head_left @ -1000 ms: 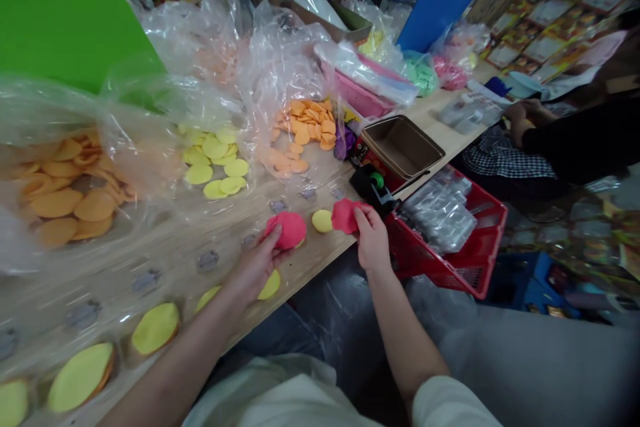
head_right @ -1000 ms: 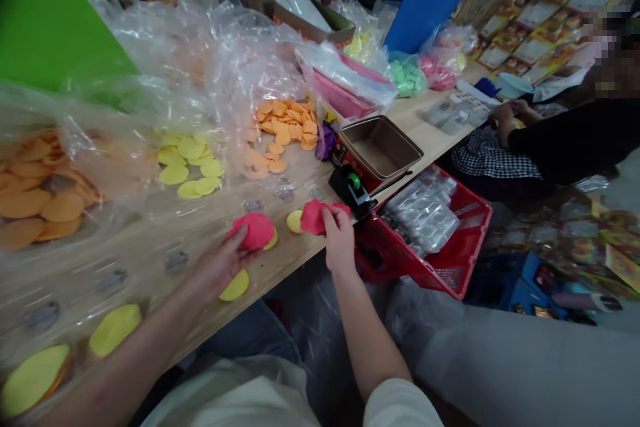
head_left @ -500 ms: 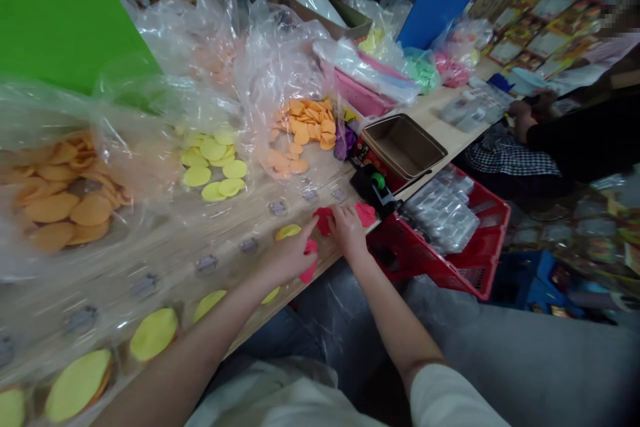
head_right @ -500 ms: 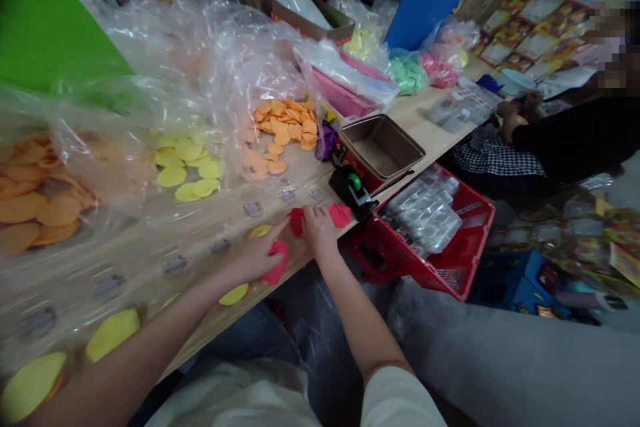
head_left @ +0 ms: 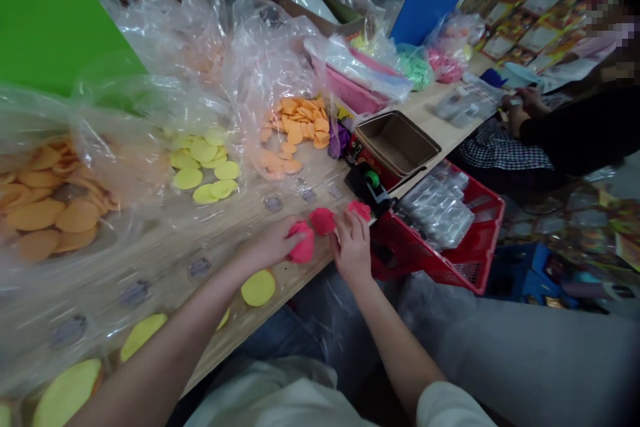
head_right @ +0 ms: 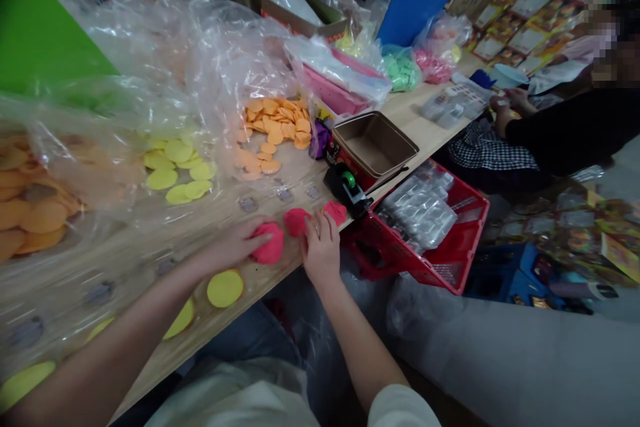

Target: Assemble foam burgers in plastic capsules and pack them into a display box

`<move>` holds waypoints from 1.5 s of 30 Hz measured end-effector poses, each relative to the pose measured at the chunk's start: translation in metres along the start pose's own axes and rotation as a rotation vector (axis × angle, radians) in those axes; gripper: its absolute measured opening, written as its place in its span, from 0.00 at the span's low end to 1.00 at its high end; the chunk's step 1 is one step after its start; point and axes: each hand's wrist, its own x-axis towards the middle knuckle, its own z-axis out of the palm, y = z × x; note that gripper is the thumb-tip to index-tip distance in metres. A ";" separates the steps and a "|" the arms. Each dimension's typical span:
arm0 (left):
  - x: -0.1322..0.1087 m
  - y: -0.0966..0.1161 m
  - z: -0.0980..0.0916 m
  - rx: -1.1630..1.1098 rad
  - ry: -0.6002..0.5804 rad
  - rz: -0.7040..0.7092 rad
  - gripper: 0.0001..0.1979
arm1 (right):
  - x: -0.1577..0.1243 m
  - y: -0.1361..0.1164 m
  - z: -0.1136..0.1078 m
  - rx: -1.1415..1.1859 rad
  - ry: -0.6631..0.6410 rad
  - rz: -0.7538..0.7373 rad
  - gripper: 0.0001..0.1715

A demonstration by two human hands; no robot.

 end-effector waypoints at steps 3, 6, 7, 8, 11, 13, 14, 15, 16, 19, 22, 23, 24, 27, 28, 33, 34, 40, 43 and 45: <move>-0.027 -0.006 -0.010 -0.210 -0.006 -0.085 0.15 | 0.004 -0.022 -0.006 0.349 -0.085 0.072 0.21; -0.045 -0.017 -0.011 -0.406 0.071 -0.194 0.16 | 0.008 -0.046 -0.002 0.591 -0.200 0.090 0.19; -0.048 -0.020 -0.011 -0.433 0.107 -0.211 0.15 | 0.008 -0.052 0.001 0.612 -0.196 0.091 0.19; -0.051 -0.023 -0.011 -0.442 0.137 -0.223 0.14 | 0.008 -0.057 0.003 0.611 -0.180 0.094 0.21; -0.059 -0.029 -0.013 -0.267 0.207 -0.195 0.11 | 0.007 -0.062 0.008 0.575 -0.203 0.081 0.29; -0.065 -0.030 -0.017 -0.039 0.288 -0.101 0.09 | 0.003 -0.062 0.009 0.546 -0.264 0.027 0.25; -0.068 -0.030 -0.019 0.030 0.320 -0.068 0.09 | 0.000 -0.063 0.009 0.515 -0.267 -0.017 0.20; -0.070 -0.030 -0.020 0.029 0.334 -0.064 0.09 | -0.004 -0.063 0.008 0.471 -0.242 -0.073 0.17; -0.072 -0.029 -0.022 -0.040 0.319 -0.097 0.09 | -0.009 -0.063 0.008 0.417 -0.193 -0.142 0.15; -0.075 -0.031 -0.027 -0.423 0.198 -0.334 0.07 | -0.021 -0.064 0.005 0.298 -0.080 -0.369 0.16; -0.074 -0.035 -0.034 -0.630 0.188 -0.483 0.04 | -0.025 -0.067 -0.003 0.335 -0.105 -0.494 0.17; -0.073 -0.037 -0.037 -0.659 0.220 -0.493 0.03 | -0.024 -0.069 -0.007 0.377 -0.133 -0.506 0.16; -0.072 -0.038 -0.040 -0.670 0.250 -0.478 0.03 | -0.021 -0.071 -0.010 0.429 -0.155 -0.490 0.15; -0.072 -0.041 -0.052 -0.648 0.300 -0.353 0.07 | -0.003 -0.072 -0.010 0.577 -0.159 -0.197 0.11; -0.073 -0.042 -0.055 -0.632 0.301 -0.308 0.09 | 0.005 -0.070 -0.005 0.618 -0.152 -0.058 0.11; -0.075 -0.047 -0.063 -0.501 0.310 -0.230 0.11 | 0.036 -0.055 0.037 0.657 -0.309 0.145 0.18; -0.075 -0.049 -0.062 -0.422 0.312 -0.205 0.12 | 0.039 -0.052 0.044 0.598 -0.324 0.112 0.17; -0.061 -0.047 -0.048 0.220 0.208 0.044 0.15 | 0.039 -0.048 0.051 0.216 -0.240 -0.174 0.15; -0.053 -0.040 -0.035 0.631 0.108 0.094 0.25 | 0.032 -0.043 0.043 0.148 -0.123 -0.193 0.18; -0.048 -0.035 -0.027 0.866 0.064 0.050 0.28 | 0.022 -0.039 0.037 0.084 -0.072 -0.183 0.19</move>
